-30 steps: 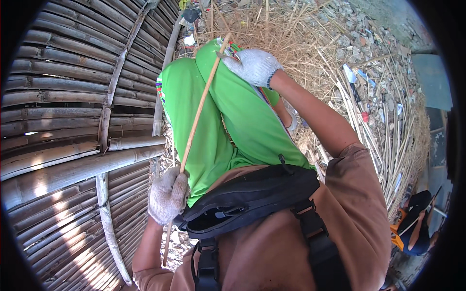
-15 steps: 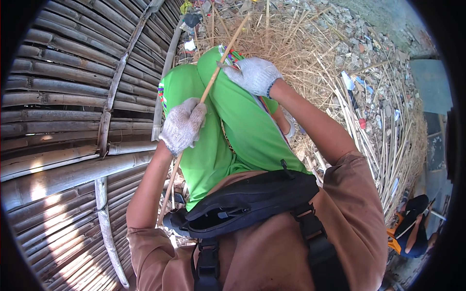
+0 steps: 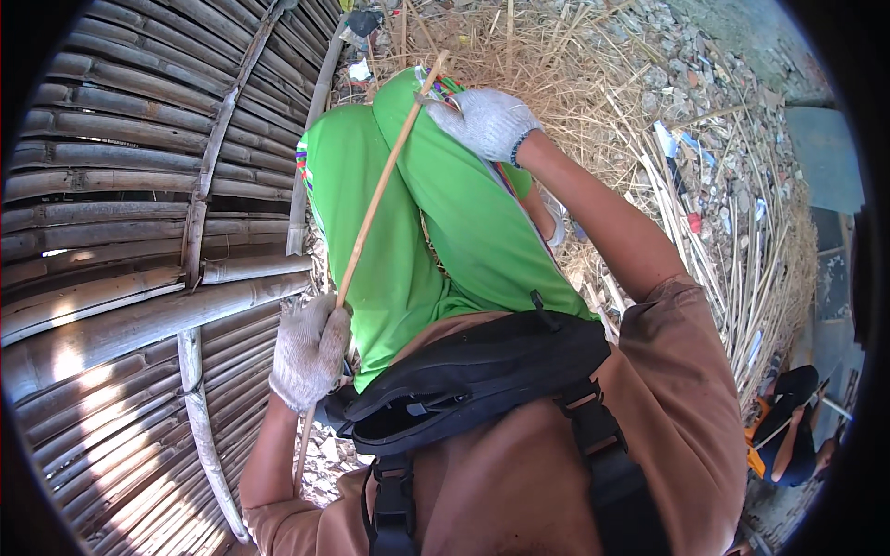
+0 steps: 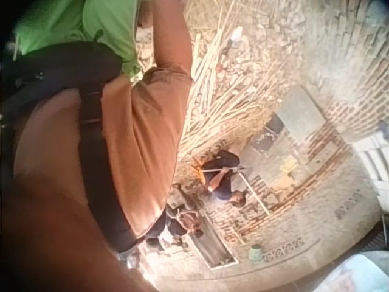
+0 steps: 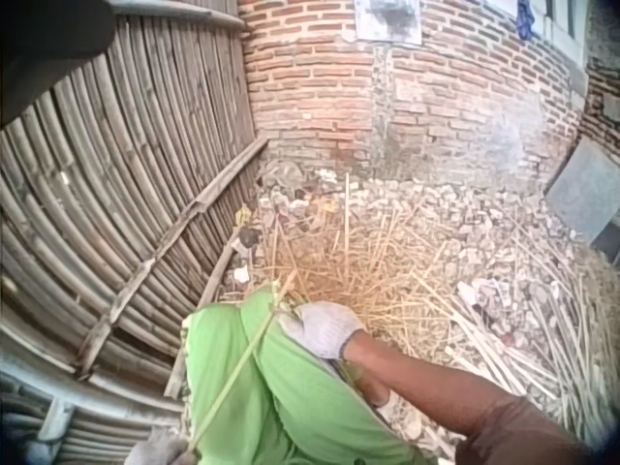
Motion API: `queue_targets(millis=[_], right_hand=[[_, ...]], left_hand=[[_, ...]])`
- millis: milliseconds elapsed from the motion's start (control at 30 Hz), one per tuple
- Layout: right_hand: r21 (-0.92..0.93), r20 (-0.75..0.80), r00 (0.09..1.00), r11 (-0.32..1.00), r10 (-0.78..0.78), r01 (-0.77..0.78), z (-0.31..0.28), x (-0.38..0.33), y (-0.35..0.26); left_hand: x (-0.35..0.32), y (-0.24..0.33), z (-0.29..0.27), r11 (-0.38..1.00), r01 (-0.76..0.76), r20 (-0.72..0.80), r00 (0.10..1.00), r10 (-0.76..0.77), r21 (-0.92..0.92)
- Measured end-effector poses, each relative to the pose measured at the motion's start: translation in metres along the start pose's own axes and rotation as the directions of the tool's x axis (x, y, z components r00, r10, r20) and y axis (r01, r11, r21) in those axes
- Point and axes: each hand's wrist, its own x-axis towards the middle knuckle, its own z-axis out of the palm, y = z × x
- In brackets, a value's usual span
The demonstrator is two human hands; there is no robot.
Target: The person strips layers from a bamboo stick using a small blade held in one gloved hand while the other hand holds the stick steady against their lap.
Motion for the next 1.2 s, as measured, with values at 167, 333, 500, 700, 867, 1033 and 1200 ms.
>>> queue_targets(millis=[167,333,500,700,867,1033,1200], right_hand=[[-0.002,-0.014,1.0,1.0,-0.015,0.015,0.007,0.004,0.003],[-0.016,0.01,1.0,1.0,-0.003,0.003,-0.006,-0.004,-0.007],[-0.048,-0.023,0.999,0.998,-0.041,0.04,0.003,0.005,-0.004],[-0.047,-0.016,1.0,0.999,-0.017,0.016,0.0,0.002,-0.007],[-0.028,-0.026,0.999,0.999,-0.029,0.029,0.004,0.0,-0.004],[-0.03,-0.011,1.0,0.999,-0.028,0.028,0.006,0.001,-0.001],[-0.019,-0.035,0.999,1.0,-0.021,0.021,0.005,0.002,0.001]], left_hand=[[-0.042,0.001,0.002,0.993,0.088,-0.013,0.996,-0.089,-0.074],[-0.004,-0.008,0.013,0.994,-0.032,-0.041,0.998,0.036,0.105],[0.113,-0.006,0.02,0.972,-0.214,-0.082,0.972,0.222,0.099],[0.192,0.043,0.015,0.993,0.009,0.122,0.993,0.005,-0.119],[0.17,0.036,0.012,0.987,0.06,0.132,0.99,-0.04,-0.147],[0.121,0.025,0.002,0.984,0.107,0.135,0.987,-0.087,-0.145],[0.063,-0.009,0.0,0.998,-0.048,0.025,0.998,0.049,-0.052]])
